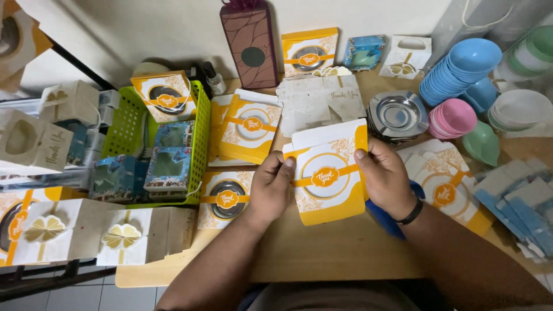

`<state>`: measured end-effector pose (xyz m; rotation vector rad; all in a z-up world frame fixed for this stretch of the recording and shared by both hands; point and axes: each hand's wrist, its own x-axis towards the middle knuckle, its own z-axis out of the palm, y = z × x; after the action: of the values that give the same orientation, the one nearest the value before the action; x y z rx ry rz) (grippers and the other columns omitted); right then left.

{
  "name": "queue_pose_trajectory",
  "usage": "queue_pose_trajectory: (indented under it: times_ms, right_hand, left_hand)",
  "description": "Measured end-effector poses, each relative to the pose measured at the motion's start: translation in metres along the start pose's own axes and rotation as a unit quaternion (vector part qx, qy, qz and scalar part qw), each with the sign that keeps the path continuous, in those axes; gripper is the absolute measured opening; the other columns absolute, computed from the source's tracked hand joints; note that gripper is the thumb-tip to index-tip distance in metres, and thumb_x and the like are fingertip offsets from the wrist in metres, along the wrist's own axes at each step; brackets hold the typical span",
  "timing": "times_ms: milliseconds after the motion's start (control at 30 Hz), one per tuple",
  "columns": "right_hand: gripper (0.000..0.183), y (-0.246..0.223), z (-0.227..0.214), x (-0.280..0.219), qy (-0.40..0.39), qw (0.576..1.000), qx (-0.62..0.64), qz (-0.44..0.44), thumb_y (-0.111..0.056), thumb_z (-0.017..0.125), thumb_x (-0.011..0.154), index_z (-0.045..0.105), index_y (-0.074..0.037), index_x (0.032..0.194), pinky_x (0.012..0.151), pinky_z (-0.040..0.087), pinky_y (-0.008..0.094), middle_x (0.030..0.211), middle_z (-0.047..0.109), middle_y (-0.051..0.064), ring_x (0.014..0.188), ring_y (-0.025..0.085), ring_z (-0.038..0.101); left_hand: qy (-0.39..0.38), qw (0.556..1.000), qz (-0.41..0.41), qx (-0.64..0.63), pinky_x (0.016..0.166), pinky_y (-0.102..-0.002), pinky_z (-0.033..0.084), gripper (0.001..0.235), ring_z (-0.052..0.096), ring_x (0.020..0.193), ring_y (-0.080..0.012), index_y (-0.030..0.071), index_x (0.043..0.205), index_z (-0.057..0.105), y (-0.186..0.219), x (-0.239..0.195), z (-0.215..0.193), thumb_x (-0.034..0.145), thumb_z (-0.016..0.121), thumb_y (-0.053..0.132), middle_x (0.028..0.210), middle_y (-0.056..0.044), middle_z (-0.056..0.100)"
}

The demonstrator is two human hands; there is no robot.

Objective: Assembling small decorative gift boxes by folding pre-cut sheets and securing the edges.

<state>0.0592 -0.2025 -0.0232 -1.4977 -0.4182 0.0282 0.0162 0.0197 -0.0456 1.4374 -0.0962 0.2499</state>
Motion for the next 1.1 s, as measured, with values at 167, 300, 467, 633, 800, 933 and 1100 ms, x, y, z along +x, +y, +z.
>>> queue_pose_trajectory:
  times_ms: [167, 300, 467, 633, 800, 933, 1100]
  right_hand:
    - [0.025, -0.002, -0.003, 0.004, 0.052, 0.998, 0.016, 0.025, -0.022, 0.050, 0.110, 0.061, -0.002, 0.100, 0.072, 0.059, 0.031, 0.078, 0.062, 0.006, 0.067, 0.016, 0.066]
    - [0.019, -0.004, 0.007, 0.001, 0.019, 1.000, -0.005, -0.010, -0.017, 0.058, 0.107, 0.066, -0.004, 0.095, 0.073, 0.056, 0.031, 0.075, 0.058, 0.003, 0.072, 0.014, 0.062]
    - [0.021, -0.011, 0.006, 0.004, 0.005, 0.999, -0.033, 0.002, -0.015, 0.060, 0.105, 0.070, -0.001, 0.093, 0.069, 0.056, 0.029, 0.073, 0.062, 0.004, 0.069, 0.013, 0.061]
    - [0.022, -0.019, 0.004, 0.005, 0.026, 0.999, 0.029, -0.001, -0.013, 0.056, 0.108, 0.069, 0.001, 0.096, 0.070, 0.056, 0.028, 0.077, 0.062, 0.003, 0.069, 0.012, 0.059]
    - [0.020, 0.001, -0.004, 0.005, -0.003, 0.997, 0.076, -0.014, -0.014, 0.057, 0.105, 0.070, -0.003, 0.095, 0.071, 0.056, 0.032, 0.075, 0.059, 0.003, 0.070, 0.016, 0.062]
    - [0.027, -0.025, 0.006, 0.009, -0.001, 0.998, 0.063, -0.009, -0.017, 0.052, 0.109, 0.072, -0.001, 0.098, 0.073, 0.057, 0.031, 0.074, 0.061, 0.004, 0.068, 0.015, 0.062]
    - [0.026, -0.030, 0.008, 0.005, 0.006, 0.998, 0.060, -0.019, -0.013, 0.052, 0.109, 0.070, 0.002, 0.098, 0.073, 0.058, 0.030, 0.075, 0.063, 0.004, 0.069, 0.013, 0.062]
  left_hand:
    - [-0.033, 0.991, 0.021, 0.125, 0.058, -0.029, 0.045, 0.021, 0.051, 0.059, -0.0154, 0.004, 0.081, 0.065, -0.006, -0.001, -0.004, 0.100, 0.065, 0.012, 0.058, -0.006, 0.053]
    - [0.040, 0.995, -0.010, 0.088, 0.062, -0.028, 0.041, 0.026, 0.044, 0.065, -0.0133, 0.006, 0.079, 0.058, -0.001, 0.001, -0.007, 0.105, 0.057, 0.009, 0.064, -0.002, 0.049]
    - [0.024, 0.996, -0.009, 0.090, 0.063, -0.028, 0.042, 0.027, 0.047, 0.066, -0.0130, 0.006, 0.081, 0.059, -0.009, 0.003, -0.009, 0.106, 0.058, 0.015, 0.065, -0.001, 0.049]
    - [-0.031, 0.981, -0.029, 0.188, 0.055, -0.033, 0.046, 0.032, 0.051, 0.055, -0.0175, 0.006, 0.074, 0.062, 0.030, 0.004, 0.009, 0.101, 0.065, 0.024, 0.055, -0.010, 0.052]
    - [-0.009, 0.988, -0.043, 0.147, 0.054, -0.026, 0.038, 0.039, 0.041, 0.057, -0.0115, 0.007, 0.066, 0.053, 0.046, 0.005, 0.015, 0.103, 0.064, 0.017, 0.053, -0.001, 0.042]
    - [-0.015, 0.991, -0.043, 0.128, 0.053, -0.026, 0.039, 0.038, 0.040, 0.056, -0.0110, 0.008, 0.066, 0.054, 0.027, 0.003, 0.007, 0.102, 0.064, 0.016, 0.053, -0.001, 0.043]
    - [-0.004, 0.989, -0.041, 0.142, 0.054, -0.027, 0.039, 0.039, 0.040, 0.055, -0.0113, 0.006, 0.068, 0.056, -0.006, 0.001, -0.005, 0.105, 0.059, 0.017, 0.051, -0.003, 0.043]
